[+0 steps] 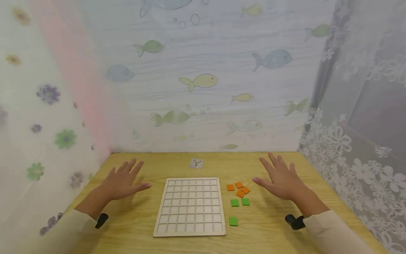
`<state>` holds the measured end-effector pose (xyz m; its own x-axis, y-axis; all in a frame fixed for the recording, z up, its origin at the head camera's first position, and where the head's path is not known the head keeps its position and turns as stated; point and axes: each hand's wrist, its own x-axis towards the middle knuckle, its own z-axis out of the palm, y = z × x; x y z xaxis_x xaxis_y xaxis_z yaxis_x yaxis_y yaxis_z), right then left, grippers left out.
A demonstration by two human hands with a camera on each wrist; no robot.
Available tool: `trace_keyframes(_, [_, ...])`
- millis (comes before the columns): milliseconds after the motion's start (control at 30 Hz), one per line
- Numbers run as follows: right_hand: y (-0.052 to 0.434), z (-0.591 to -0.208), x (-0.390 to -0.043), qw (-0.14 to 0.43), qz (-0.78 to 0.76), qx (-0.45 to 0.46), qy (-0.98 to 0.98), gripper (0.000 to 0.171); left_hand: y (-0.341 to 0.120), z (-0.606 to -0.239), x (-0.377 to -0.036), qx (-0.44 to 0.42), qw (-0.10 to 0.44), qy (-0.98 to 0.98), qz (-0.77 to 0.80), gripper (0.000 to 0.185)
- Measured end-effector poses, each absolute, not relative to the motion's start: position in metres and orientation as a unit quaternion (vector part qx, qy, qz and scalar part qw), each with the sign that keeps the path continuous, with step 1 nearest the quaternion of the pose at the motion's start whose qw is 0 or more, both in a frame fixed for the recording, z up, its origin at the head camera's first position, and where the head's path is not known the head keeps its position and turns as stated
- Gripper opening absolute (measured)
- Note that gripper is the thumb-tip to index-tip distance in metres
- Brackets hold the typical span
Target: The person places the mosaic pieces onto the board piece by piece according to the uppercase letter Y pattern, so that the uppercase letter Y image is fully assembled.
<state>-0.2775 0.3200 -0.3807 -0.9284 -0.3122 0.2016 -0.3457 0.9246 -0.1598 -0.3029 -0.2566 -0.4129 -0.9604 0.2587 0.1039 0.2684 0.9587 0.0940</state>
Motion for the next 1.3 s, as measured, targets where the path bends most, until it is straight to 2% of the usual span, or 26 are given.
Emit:
trace_keyframes(467, [0.304,-0.393,-0.289,0.095,0.121,0.187,-0.97,0.085,-0.23,-0.418,-0.305,-0.142,0.015,-0.983,-0.114,0.114])
trace_keyframes(700, [0.295,-0.398,-0.293,0.063,0.171,0.208,-0.961,0.07,-0.219,-0.423,-0.308,-0.135,-0.004,-0.979,-0.151,0.118])
trace_keyframes(1067, [0.288,-0.408,-0.307,0.053,0.227,0.232,-0.944,0.045,-0.198,-0.422,-0.305,-0.131,-0.031,-0.955,-0.263,0.104])
trace_keyframes(1300, [0.278,-0.413,-0.318,0.037,0.26,0.23,-0.937,0.039,-0.191,-0.426,-0.307,-0.098,-0.029,-0.947,-0.305,0.081])
